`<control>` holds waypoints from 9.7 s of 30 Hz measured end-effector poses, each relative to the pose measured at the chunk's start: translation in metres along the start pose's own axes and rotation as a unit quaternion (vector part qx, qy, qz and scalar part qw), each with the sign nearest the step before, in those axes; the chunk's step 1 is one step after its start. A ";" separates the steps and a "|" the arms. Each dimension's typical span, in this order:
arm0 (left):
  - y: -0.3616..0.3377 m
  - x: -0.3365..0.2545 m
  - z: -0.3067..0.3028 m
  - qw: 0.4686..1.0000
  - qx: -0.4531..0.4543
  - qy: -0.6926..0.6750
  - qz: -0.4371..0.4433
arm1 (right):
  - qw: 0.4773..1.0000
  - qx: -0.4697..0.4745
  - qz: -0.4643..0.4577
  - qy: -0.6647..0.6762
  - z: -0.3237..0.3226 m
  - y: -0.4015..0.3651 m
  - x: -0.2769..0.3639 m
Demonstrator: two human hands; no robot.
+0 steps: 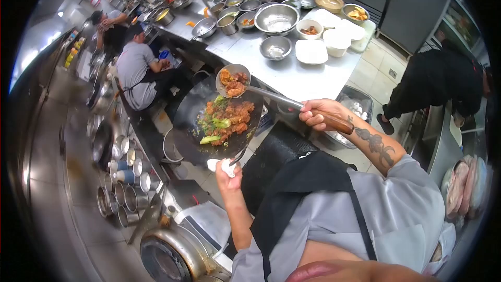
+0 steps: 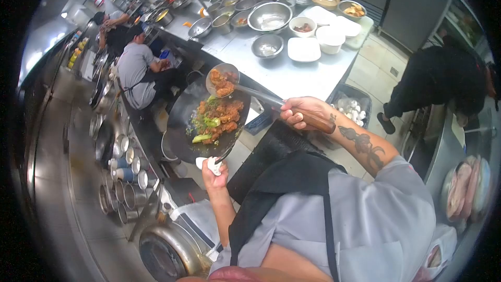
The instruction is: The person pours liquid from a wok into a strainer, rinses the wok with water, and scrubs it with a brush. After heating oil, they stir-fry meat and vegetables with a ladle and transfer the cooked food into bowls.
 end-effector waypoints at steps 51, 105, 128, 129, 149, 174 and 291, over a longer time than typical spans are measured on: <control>-0.053 -0.017 -0.027 0.990 0.011 -0.108 0.094 | 0.592 -0.160 -0.472 -0.633 -0.088 0.042 0.008; -0.068 0.041 -0.023 0.953 -0.052 -0.191 0.229 | 0.526 0.076 -0.155 -0.833 0.010 0.109 0.027; -0.063 0.045 -0.035 0.977 -0.057 -0.159 0.127 | 0.898 0.025 0.208 -0.387 0.056 0.086 -0.003; -0.063 0.044 -0.038 0.978 -0.059 -0.154 0.129 | 0.903 0.031 0.197 -0.379 0.053 0.079 0.001; -0.044 0.033 0.010 0.994 -0.010 -0.032 0.105 | 0.981 0.044 0.092 -0.168 0.015 0.019 0.036; -0.014 0.025 0.039 0.996 0.054 -0.074 -0.009 | 0.664 -0.416 -0.217 -0.582 -0.109 -0.099 0.072; -0.012 0.021 0.038 0.998 0.004 -0.054 0.035 | 0.995 0.060 0.074 -0.005 0.039 0.001 0.033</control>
Point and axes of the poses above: each hand's wrist, its own y-axis towards the middle knuckle, its own z-axis out of the palm, x = y × z, the point moved 1 cm from there along y, towards the middle knuckle, and after that the axes turned 7 degrees about -y, right-handed, at the moved point
